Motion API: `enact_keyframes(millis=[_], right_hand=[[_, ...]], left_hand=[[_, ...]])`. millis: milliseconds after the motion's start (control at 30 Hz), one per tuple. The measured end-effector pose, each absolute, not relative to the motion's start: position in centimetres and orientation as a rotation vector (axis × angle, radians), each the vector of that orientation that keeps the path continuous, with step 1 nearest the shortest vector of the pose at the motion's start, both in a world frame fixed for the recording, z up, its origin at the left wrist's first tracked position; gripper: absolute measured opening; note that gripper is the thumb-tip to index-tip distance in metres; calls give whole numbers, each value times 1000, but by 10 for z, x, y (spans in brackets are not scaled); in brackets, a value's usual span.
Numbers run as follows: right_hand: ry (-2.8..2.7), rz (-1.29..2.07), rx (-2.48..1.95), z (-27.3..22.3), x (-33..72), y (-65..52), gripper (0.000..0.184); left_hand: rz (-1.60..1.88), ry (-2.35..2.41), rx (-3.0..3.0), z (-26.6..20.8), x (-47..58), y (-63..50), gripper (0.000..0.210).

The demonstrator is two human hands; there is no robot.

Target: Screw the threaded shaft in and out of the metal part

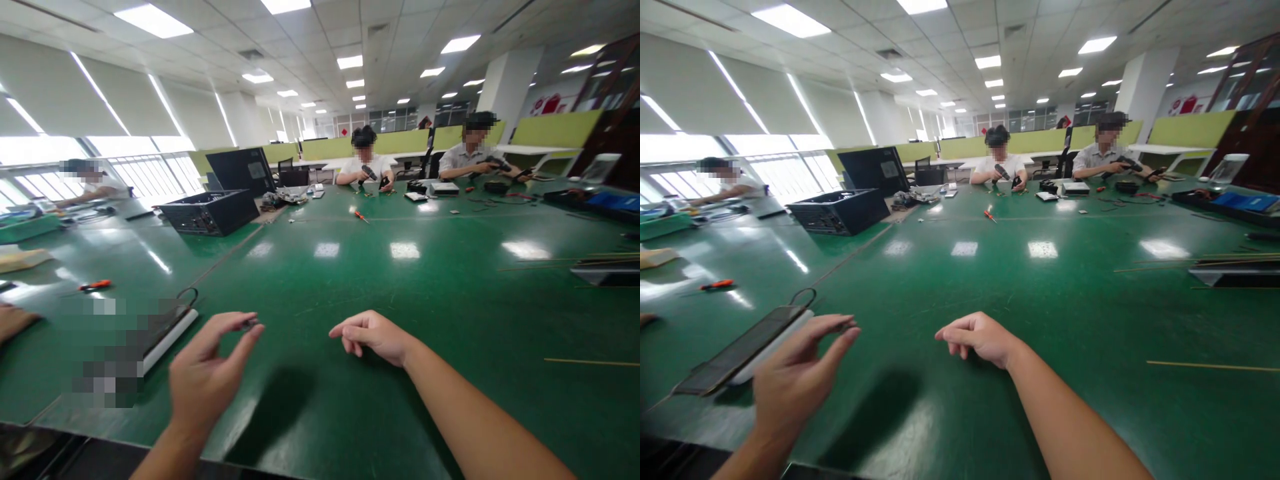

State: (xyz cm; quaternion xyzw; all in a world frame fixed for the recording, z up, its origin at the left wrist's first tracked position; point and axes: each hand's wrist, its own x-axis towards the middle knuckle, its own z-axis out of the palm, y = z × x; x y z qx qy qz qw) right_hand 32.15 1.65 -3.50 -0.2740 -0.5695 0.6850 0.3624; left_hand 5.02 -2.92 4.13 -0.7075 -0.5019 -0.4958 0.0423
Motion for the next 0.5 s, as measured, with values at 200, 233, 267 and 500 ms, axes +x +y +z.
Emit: enact_keyframes(millis=[200,233,267,500], right_hand=[[-1516,1708,-841,-38,323,20,37],[-1533,1706,-849,-38,323,20,36],[-1544,1704,-855,-38,323,19,36],[-1559,1706,-871,-37,324,18,35]], left_hand=[[-1072,-2349,-1443,41,-53,-38,39],[-1028,-2419,-1428,40,-61,-39,40],[-981,-2474,-1429,39,-65,-41,41],[-904,-2566,-1481,45,-55,-42,49]])
